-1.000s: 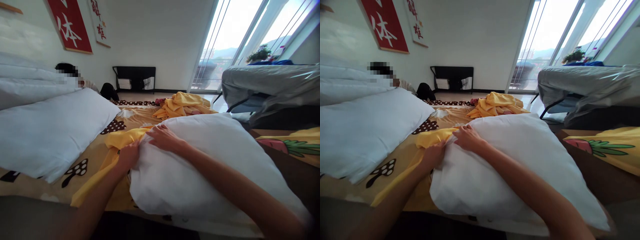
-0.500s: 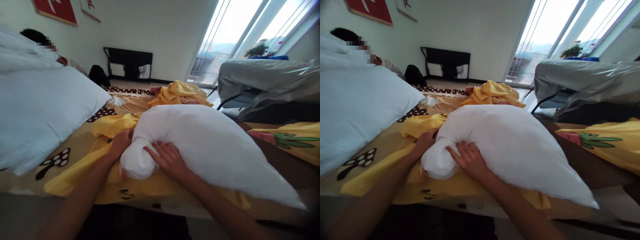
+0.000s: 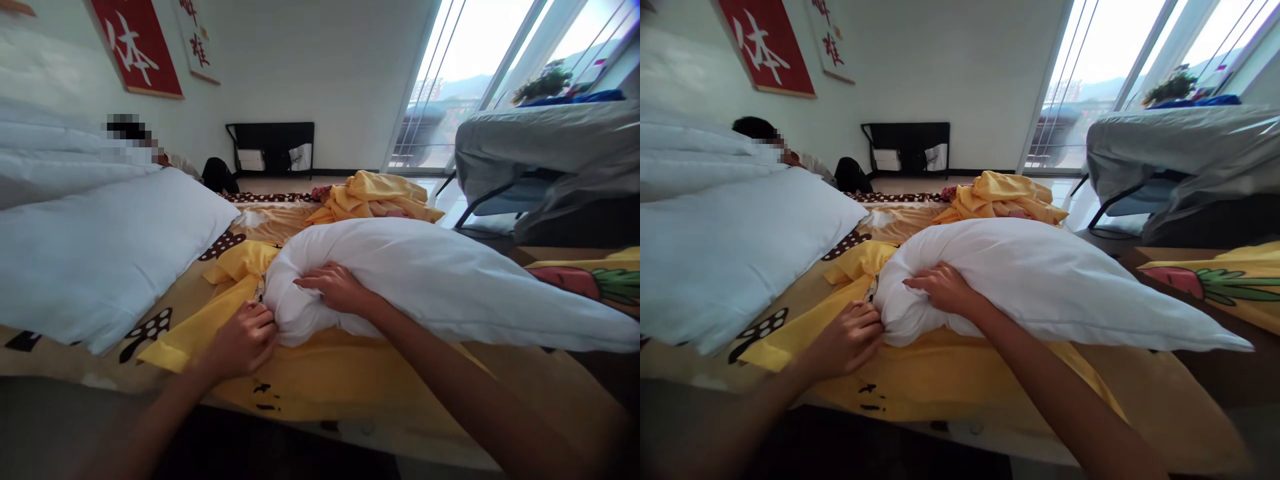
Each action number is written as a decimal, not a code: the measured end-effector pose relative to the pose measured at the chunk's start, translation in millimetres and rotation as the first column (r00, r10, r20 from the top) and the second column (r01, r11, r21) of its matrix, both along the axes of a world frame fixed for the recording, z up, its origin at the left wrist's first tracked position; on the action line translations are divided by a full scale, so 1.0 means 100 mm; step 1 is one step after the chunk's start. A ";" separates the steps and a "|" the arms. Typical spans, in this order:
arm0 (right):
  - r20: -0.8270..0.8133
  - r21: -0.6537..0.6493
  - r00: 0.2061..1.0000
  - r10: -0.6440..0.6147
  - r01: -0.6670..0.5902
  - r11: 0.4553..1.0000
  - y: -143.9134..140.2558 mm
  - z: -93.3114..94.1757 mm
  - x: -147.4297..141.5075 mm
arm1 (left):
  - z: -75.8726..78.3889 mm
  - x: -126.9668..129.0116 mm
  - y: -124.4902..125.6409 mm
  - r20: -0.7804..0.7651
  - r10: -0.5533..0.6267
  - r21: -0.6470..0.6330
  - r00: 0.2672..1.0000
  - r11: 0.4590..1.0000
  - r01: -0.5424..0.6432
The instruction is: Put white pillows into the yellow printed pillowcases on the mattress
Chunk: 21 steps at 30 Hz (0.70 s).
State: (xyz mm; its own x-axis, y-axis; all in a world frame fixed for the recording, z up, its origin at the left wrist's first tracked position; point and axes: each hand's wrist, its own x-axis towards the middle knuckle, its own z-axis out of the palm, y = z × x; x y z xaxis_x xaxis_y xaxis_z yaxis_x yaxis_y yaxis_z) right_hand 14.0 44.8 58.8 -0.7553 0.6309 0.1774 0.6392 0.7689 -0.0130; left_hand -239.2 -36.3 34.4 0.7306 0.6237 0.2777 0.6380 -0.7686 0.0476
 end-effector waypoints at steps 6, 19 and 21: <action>0.151 0.061 0.988 0.010 -0.019 0.998 0.02 -0.02 -0.22 | -0.07 0.31 -0.06 -0.338 0.036 -0.022 0.941 0.999 -0.046; 0.161 0.077 0.987 -0.021 0.009 0.997 0.13 0.27 -0.35 | 0.56 0.73 -0.32 -0.273 -0.044 -0.286 0.961 0.957 -0.037; 0.152 0.078 0.988 -0.010 -0.001 0.997 0.13 0.29 -0.38 | 0.60 0.86 -0.32 -0.135 -0.023 -0.345 0.991 0.938 -0.025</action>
